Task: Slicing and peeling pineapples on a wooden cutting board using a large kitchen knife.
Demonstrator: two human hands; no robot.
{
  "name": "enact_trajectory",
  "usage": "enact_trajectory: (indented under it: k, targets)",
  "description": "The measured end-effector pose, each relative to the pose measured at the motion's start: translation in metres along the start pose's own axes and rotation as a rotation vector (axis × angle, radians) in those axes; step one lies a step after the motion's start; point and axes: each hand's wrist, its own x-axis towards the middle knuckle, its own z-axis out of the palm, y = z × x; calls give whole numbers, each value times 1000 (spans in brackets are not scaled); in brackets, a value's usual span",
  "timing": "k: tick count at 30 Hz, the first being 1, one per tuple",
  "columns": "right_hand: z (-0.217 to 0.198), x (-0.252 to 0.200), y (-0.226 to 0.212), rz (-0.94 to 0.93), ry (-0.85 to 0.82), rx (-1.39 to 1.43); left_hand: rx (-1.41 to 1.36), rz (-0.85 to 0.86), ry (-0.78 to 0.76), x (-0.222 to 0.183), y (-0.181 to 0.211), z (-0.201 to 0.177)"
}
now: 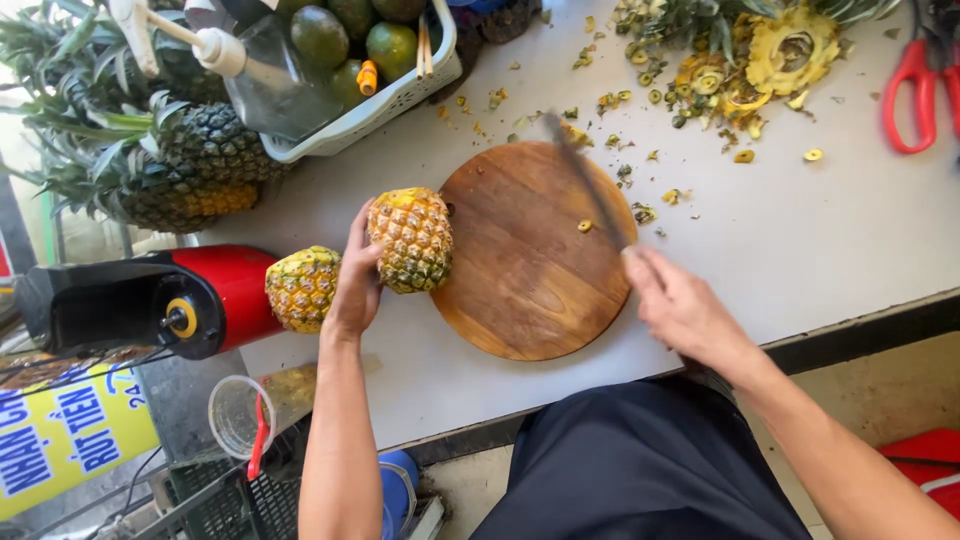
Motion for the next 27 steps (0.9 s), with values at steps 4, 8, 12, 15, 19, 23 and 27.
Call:
enact_trajectory:
  k: [4,8,12,15,19,23,27]
  targets:
    - [1,3,4,-169,167,-133,199,-16,95,-9,21,54]
    - [20,-20,-6,-433,185,-379,487,131,164,-14,0,116]
    - [24,-43,-20,-371,217,-528,692,247,245,-24,1,169]
    - [24,-44,-15,-376,211,-545,700,211,285,-26,2,175]
    - [24,-48,-9,-399,234,-555,711,236,288,-25,-1,172]
    - [31,-32,-11,-459,272,-542,699,232,264,-26,-1,174]
    - [40,-17,-12,-518,265,-536,692,259,272,-20,-12,164]
